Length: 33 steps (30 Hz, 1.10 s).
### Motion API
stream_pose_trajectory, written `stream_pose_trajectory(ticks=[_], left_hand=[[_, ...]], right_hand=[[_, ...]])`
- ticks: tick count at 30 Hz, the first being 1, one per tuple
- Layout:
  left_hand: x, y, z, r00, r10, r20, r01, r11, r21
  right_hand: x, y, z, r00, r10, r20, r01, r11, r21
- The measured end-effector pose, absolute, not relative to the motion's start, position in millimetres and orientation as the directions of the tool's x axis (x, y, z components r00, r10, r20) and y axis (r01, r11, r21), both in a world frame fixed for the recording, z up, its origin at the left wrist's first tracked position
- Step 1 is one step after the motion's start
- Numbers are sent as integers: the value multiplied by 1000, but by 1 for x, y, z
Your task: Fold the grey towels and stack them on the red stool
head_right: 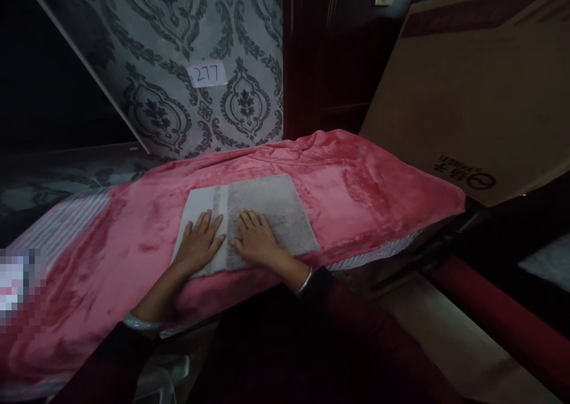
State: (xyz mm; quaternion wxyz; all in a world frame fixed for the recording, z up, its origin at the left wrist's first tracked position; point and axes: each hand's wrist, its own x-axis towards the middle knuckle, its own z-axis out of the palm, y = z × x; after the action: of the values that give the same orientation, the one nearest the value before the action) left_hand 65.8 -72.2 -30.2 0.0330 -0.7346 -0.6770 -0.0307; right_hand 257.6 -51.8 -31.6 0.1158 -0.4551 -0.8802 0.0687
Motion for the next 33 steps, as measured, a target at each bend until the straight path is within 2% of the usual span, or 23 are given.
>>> stream_pose_trajectory(ticks=[10, 14, 17, 19, 22, 24, 27, 30, 33], left_hand=[[66, -72, -34, 83, 989, 119, 996, -85, 18], [67, -74, -33, 77, 990, 116, 995, -83, 47], [67, -75, -37, 70, 988, 137, 993, -81, 82], [66, -76, -42, 66, 983, 169, 990, -85, 109], [60, -76, -44, 65, 984, 166, 984, -91, 154], [54, -72, -36, 78, 994, 77, 978, -92, 188], [44, -56, -11, 80, 995, -58, 970, -64, 233], [43, -34, 11, 1, 1000, 4, 982, -2, 189], [49, -17, 8, -75, 993, 90, 992, 65, 112]], right_hand=[[378, -42, -67, -260, 951, 166, 921, 296, -252], [403, -44, -81, -224, 963, 151, 916, 261, -305], [405, -33, -71, -209, 968, 140, 919, 244, -310], [391, -23, -54, -218, 961, 173, 918, 262, -297], [345, -7, -21, -360, 908, 215, 873, 409, -266], [303, 3, -3, -475, 861, 179, 828, 507, -240], [243, 18, 11, -563, 822, 86, 797, 567, -206], [200, 35, 10, -587, 807, 59, 785, 586, -199], [179, 49, -2, -600, 795, 86, 773, 605, -192]])
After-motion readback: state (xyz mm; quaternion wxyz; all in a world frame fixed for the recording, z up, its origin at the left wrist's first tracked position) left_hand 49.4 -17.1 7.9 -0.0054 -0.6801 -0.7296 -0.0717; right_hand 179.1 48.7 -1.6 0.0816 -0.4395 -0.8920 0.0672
